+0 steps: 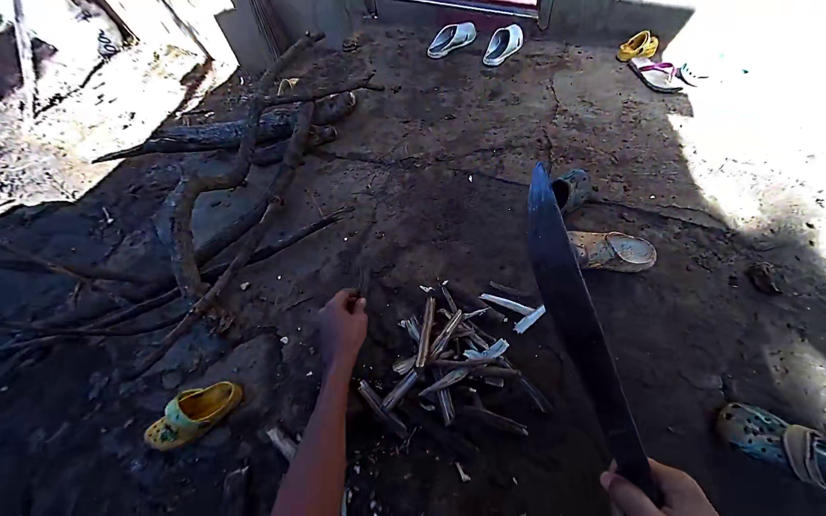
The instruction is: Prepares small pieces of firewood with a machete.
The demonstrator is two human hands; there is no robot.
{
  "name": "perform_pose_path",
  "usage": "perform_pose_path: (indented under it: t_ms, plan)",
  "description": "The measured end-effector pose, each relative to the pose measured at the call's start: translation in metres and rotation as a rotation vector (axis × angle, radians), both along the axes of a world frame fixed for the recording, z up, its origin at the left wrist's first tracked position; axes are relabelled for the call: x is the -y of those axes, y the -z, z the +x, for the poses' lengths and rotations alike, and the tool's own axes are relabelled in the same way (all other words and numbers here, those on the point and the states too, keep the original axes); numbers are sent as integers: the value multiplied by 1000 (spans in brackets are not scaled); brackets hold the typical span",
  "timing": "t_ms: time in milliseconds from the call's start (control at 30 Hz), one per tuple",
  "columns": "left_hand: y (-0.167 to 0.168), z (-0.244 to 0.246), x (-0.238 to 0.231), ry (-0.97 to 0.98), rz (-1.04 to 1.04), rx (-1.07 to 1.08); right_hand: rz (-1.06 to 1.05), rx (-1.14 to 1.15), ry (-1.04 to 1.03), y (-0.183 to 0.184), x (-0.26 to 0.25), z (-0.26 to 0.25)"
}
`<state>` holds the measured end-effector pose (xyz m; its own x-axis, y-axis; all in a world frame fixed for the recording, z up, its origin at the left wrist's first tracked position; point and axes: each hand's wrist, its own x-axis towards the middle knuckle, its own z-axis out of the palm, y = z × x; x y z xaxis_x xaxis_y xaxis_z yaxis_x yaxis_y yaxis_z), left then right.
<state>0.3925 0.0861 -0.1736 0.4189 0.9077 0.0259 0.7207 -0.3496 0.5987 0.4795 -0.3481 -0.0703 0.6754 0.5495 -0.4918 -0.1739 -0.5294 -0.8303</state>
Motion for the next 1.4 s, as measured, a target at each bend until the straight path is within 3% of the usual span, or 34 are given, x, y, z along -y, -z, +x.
perform_pose_path:
  t_ms: [100, 167, 267, 333, 433, 500, 567, 633, 700, 867, 1033, 1233, 1400]
  plan:
    - [-25, -19, 56, 369, 23, 203, 36, -3, -48, -9, -13, -4]
    - [-31, -24, 76, 615, 57, 215, 63, 4, -105, -13, -21, -12]
    - [-37, -18, 96, 736, 72, 180, 105, 72, -191, -12, -27, -24]
    - [-41, -25, 99, 593, 157, 267, 135, 118, -252, -14, -26, -31]
    - [-48, -74, 94, 111, 227, 292, 156, 153, -315, -24, -19, -43]
    - [-50, -121, 98, -248, 90, 23, 177, 158, -330, -29, -16, -50]
    - [-39, -164, 103, -389, -97, -302, 218, 137, -305, -30, -15, -58]
    - [-19, -190, 113, -379, -178, -460, 265, 70, -257, -33, -18, -66]
    - [1, -199, 122, -367, -195, -473, 300, -22, -193, -39, -19, -74]
    - [27, -197, 131, -408, -409, -275, 329, -123, -62, -46, -16, -86]
    - [27, -195, 132, -470, -465, -128, 299, -78, -27, -39, -6, -79]
    - [-26, -172, 185, -702, -255, 16, 224, -53, -4, -33, 5, -69]
    - [-80, -108, 208, -400, -234, 102, 282, -76, 30, -38, 3, -70]
